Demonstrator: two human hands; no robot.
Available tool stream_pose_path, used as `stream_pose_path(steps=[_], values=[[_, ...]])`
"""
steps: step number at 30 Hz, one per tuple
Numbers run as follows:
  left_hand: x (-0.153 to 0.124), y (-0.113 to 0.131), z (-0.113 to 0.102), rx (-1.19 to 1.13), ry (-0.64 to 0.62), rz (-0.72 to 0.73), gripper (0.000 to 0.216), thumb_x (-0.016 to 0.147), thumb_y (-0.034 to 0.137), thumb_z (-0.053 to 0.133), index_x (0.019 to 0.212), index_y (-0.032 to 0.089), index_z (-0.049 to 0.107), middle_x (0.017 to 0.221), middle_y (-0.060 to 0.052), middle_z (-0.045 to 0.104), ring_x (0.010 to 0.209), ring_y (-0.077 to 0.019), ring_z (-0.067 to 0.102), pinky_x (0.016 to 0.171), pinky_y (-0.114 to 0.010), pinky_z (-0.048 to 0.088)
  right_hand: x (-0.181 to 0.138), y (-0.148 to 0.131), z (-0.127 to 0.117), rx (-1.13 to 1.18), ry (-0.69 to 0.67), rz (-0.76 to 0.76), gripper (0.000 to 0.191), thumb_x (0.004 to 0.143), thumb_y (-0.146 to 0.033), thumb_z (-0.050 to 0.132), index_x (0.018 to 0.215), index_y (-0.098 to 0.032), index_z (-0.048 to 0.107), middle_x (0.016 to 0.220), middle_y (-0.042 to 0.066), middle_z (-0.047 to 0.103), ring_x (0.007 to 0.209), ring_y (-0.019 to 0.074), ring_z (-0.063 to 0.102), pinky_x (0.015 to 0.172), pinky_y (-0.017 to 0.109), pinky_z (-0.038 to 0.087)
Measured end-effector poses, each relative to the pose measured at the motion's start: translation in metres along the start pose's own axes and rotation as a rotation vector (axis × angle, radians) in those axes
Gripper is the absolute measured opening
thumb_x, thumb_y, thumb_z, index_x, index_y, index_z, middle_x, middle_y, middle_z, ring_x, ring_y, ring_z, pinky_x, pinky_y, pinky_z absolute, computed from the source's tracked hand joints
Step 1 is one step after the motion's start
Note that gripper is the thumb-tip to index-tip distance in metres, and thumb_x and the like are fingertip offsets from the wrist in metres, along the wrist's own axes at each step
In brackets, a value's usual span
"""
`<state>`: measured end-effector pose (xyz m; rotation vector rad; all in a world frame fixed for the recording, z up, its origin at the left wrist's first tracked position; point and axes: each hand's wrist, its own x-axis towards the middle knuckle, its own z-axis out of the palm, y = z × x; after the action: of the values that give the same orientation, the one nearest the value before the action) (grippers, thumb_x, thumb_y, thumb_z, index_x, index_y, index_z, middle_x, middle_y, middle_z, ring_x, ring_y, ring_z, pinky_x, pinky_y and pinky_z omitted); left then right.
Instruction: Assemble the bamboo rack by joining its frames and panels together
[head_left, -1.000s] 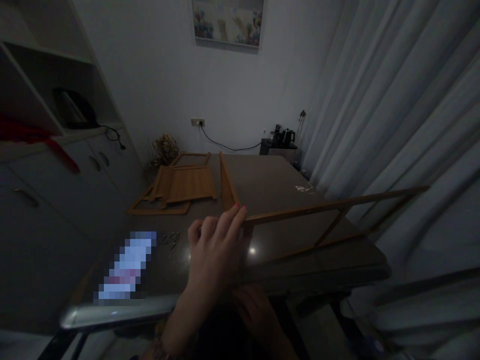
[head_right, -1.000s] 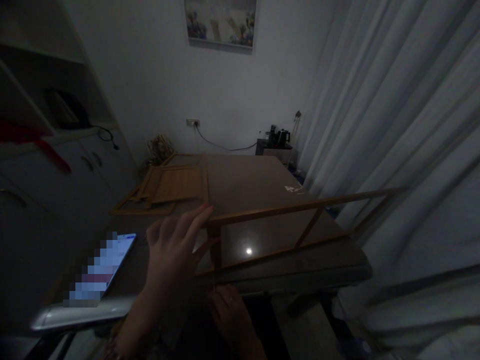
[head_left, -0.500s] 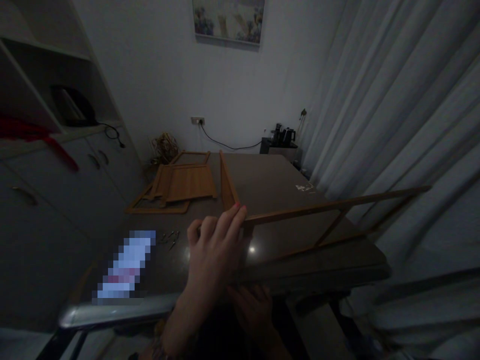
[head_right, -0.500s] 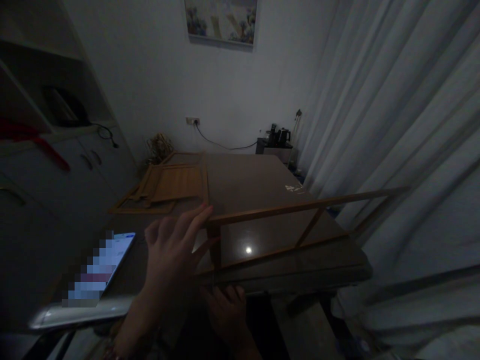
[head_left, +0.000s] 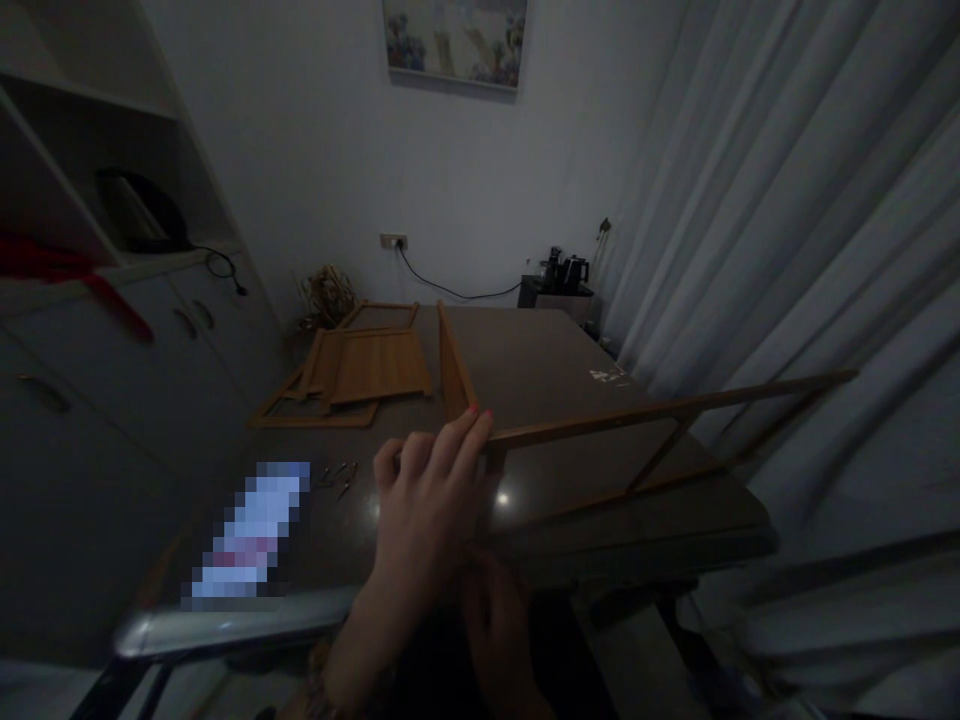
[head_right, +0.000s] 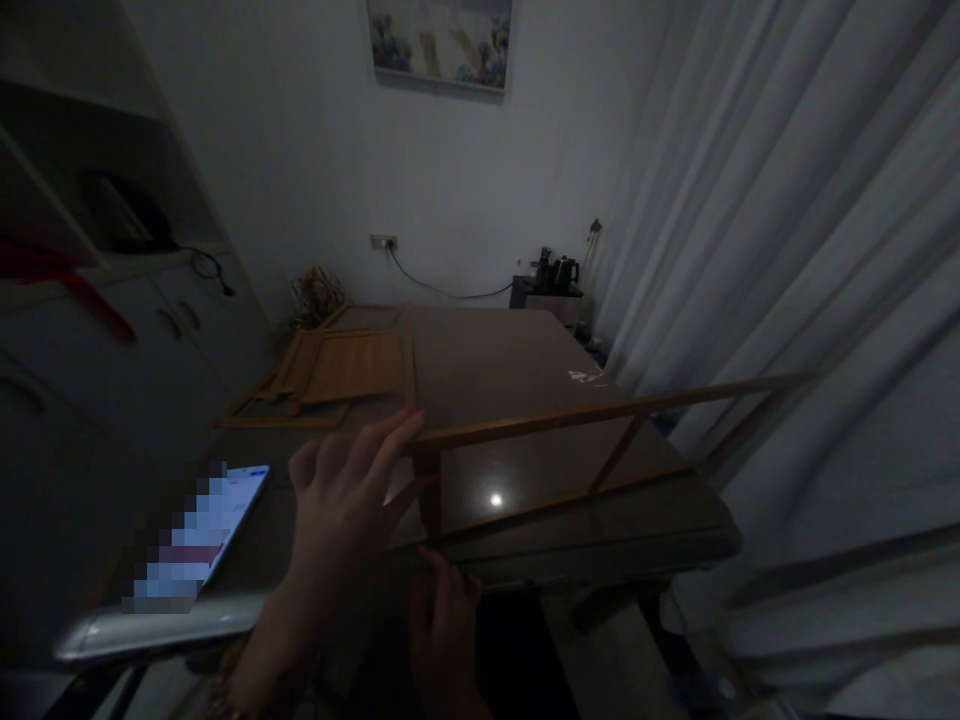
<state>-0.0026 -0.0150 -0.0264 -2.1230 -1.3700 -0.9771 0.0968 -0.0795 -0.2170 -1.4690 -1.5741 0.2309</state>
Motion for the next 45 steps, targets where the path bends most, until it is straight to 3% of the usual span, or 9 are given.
stream_pose_path(steps=[3, 8, 14, 22, 31, 34, 41, 45], values=[[0.001, 0.001, 0.001, -0.018, -0.001, -0.012, 0.045, 0.084, 0.031, 0.063, 0.128, 0.027, 0.053, 0.121, -0.002, 0.066, 0.09, -0.0234, 0.054, 0.083, -0.043, 0.034, -0.005, 0.003, 0.01, 0.03, 0.037, 0.028, 0.028, 0.098, -0.027, 0.041, 0.124, -0.024, 0.051, 0.114, 0.007, 0.071, 0.101, 0.023, 0.068, 0.087, 0.039, 0.045], [0.001, 0.001, 0.001, -0.029, 0.012, -0.024, 0.043, 0.085, 0.03, 0.062, 0.127, 0.028, 0.054, 0.119, -0.003, 0.067, 0.089, -0.0234, 0.054, 0.084, -0.044, 0.034, -0.012, 0.018, 0.022, 0.012, 0.13, 0.011, 0.024, 0.098, -0.033, 0.043, 0.118, -0.022, 0.05, 0.103, 0.009, 0.073, 0.089, 0.0238, 0.071, 0.079, 0.039, 0.046], [0.001, 0.002, 0.001, -0.014, 0.007, -0.011, 0.042, 0.086, 0.033, 0.061, 0.127, 0.026, 0.054, 0.122, -0.001, 0.066, 0.089, -0.0227, 0.054, 0.083, -0.043, 0.033, -0.011, 0.027, 0.013, -0.09, 0.102, -0.086, 0.023, 0.098, -0.038, 0.044, 0.108, -0.023, 0.058, 0.092, 0.007, 0.075, 0.082, 0.0237, 0.072, 0.086, 0.043, 0.04], [0.001, 0.002, 0.0, -0.013, 0.018, -0.015, 0.039, 0.087, 0.032, 0.059, 0.125, 0.026, 0.054, 0.121, -0.001, 0.067, 0.088, -0.0226, 0.053, 0.083, -0.043, 0.033, -0.007, 0.019, -0.001, 0.146, 0.015, 0.158, 0.029, 0.095, -0.045, 0.049, 0.115, -0.026, 0.057, 0.105, 0.005, 0.071, 0.093, 0.0211, 0.068, 0.076, 0.031, 0.052], [0.001, 0.001, 0.001, 0.009, 0.013, 0.003, 0.038, 0.088, 0.033, 0.057, 0.126, 0.025, 0.054, 0.122, 0.0, 0.066, 0.088, -0.0226, 0.052, 0.083, -0.042, 0.032, -0.006, 0.015, -0.005, 0.097, 0.042, 0.233, 0.024, 0.093, -0.042, 0.052, 0.107, -0.026, 0.062, 0.091, 0.002, 0.072, 0.083, 0.0211, 0.067, 0.074, 0.032, 0.052], [0.001, 0.001, 0.002, 0.003, 0.032, -0.014, 0.037, 0.087, 0.032, 0.059, 0.124, 0.026, 0.055, 0.12, 0.0, 0.067, 0.087, -0.0222, 0.053, 0.084, -0.043, 0.033, -0.005, 0.017, -0.005, 0.042, 0.077, 0.206, 0.021, 0.09, -0.039, 0.057, 0.106, -0.025, 0.063, 0.092, 0.003, 0.072, 0.083, 0.0217, 0.067, 0.074, 0.033, 0.053], [0.001, 0.001, 0.001, 0.003, 0.017, 0.001, 0.042, 0.085, 0.034, 0.062, 0.126, 0.025, 0.054, 0.122, 0.0, 0.066, 0.088, -0.0226, 0.053, 0.083, -0.043, 0.033, -0.006, 0.029, -0.001, 0.152, 0.05, -0.05, 0.023, 0.095, -0.03, 0.049, 0.114, -0.025, 0.062, 0.101, 0.005, 0.073, 0.09, 0.0199, 0.07, 0.076, 0.031, 0.057], [0.002, 0.001, 0.001, 0.012, 0.025, -0.004, 0.041, 0.086, 0.034, 0.062, 0.126, 0.025, 0.054, 0.121, 0.001, 0.067, 0.088, -0.0225, 0.053, 0.082, -0.043, 0.033, -0.005, 0.028, 0.0, 0.258, 0.07, 0.026, 0.019, 0.092, -0.033, 0.056, 0.106, -0.023, 0.065, 0.094, 0.006, 0.075, 0.082, 0.0193, 0.072, 0.071, 0.027, 0.059]])
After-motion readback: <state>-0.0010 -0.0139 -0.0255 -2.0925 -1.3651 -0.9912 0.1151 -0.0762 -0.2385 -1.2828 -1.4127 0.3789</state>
